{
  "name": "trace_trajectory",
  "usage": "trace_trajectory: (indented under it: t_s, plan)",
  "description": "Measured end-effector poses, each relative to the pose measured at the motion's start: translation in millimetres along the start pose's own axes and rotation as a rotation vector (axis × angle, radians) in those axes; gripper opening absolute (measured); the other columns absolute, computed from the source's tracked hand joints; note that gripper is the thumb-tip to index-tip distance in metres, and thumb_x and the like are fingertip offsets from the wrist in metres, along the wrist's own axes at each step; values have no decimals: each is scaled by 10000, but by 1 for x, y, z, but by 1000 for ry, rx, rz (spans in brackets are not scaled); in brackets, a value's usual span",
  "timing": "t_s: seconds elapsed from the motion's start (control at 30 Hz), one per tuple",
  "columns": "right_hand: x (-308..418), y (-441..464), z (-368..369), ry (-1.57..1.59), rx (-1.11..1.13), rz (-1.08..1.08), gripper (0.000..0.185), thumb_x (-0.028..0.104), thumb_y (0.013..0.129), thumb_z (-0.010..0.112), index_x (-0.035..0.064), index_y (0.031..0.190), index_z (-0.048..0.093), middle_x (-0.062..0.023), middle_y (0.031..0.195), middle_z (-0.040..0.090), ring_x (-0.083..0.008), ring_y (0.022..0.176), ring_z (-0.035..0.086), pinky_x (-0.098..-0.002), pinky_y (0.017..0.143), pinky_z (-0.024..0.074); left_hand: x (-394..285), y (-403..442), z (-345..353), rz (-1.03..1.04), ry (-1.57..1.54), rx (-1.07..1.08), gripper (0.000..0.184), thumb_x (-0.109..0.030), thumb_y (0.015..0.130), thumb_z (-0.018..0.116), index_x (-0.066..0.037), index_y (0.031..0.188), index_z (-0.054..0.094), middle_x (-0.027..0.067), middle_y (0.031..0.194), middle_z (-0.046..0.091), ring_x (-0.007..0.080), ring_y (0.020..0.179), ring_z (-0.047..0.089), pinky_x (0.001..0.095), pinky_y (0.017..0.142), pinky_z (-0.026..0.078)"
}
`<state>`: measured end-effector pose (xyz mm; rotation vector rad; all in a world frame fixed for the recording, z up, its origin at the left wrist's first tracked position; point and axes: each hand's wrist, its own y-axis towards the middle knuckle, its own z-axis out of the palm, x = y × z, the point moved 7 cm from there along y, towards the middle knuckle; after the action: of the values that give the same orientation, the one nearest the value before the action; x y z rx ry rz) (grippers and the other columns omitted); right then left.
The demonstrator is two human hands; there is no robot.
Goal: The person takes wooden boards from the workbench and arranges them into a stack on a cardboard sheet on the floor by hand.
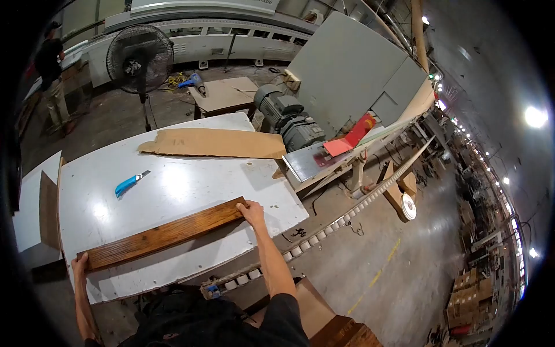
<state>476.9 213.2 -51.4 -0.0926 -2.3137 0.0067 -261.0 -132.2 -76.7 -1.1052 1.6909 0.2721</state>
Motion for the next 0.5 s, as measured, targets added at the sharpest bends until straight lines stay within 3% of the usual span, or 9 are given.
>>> trace_trajectory:
  t_s: [0.13,0.17,0.23,0.27,0.33,0.37,0.4,0.43,0.5]
  plan:
    - [-2,1,3,46,-5,-65,477,465,804,643,-11,835,659,-93,639,602,-175,627,534,-346,612,447,8,12,1,56,-26,-33,522,-313,709,808,81,991,614,129,893,633,214,791,612,343,645,503]
    - [-2,4,4,-15,35,-34,481,475,803,641,-5,825,666,-73,623,591,-163,615,529,-342,601,447,-27,-20,13,45,-91,77,503,-296,704,815,94,958,626,119,849,643,198,748,615,339,627,504]
    - [1,3,0,89,169,54,480,459,816,653,-20,811,678,-33,640,594,-137,608,538,-304,568,442,-30,-26,7,53,-7,-72,442,-299,697,822,60,896,657,99,785,648,177,662,606,320,598,500]
    - [-26,10,11,327,244,165,420,397,839,667,-22,871,671,-10,693,590,-118,620,538,-267,563,437,-12,-10,8,145,-125,0,454,-307,695,820,53,923,662,106,803,653,176,670,609,316,599,499]
    - [-6,-5,-4,689,186,242,311,303,875,650,-4,921,637,-23,795,582,-86,661,507,-248,558,420,-22,-22,6,11,-64,7,546,-311,690,821,96,1004,637,169,940,660,214,824,632,348,713,513]
    - [-30,5,-3,704,252,243,263,274,892,625,11,885,619,-15,765,553,-89,641,491,-236,550,421,-9,-16,-5,11,-86,-117,566,-303,689,821,101,1032,623,181,988,649,228,879,623,355,755,505]
    - [-51,17,0,810,145,257,219,239,914,586,33,840,584,0,710,511,-96,616,473,-228,536,411,7,-7,-8,8,-103,-231,588,-295,688,821,107,1061,608,194,1035,638,242,934,615,361,797,497]
    - [-54,21,-7,879,140,257,209,229,910,593,21,924,592,-14,693,522,-110,600,501,-231,523,425,20,-4,-15,3,-113,-334,611,-287,688,821,113,1089,594,206,1083,627,256,990,606,368,839,490]
    - [-86,49,-9,1179,249,195,227,246,913,594,21,938,588,-31,717,540,-134,625,512,-255,576,452,27,-5,-31,46,-75,-379,632,-269,687,816,103,1136,572,207,1142,605,275,1064,575,369,896,463]
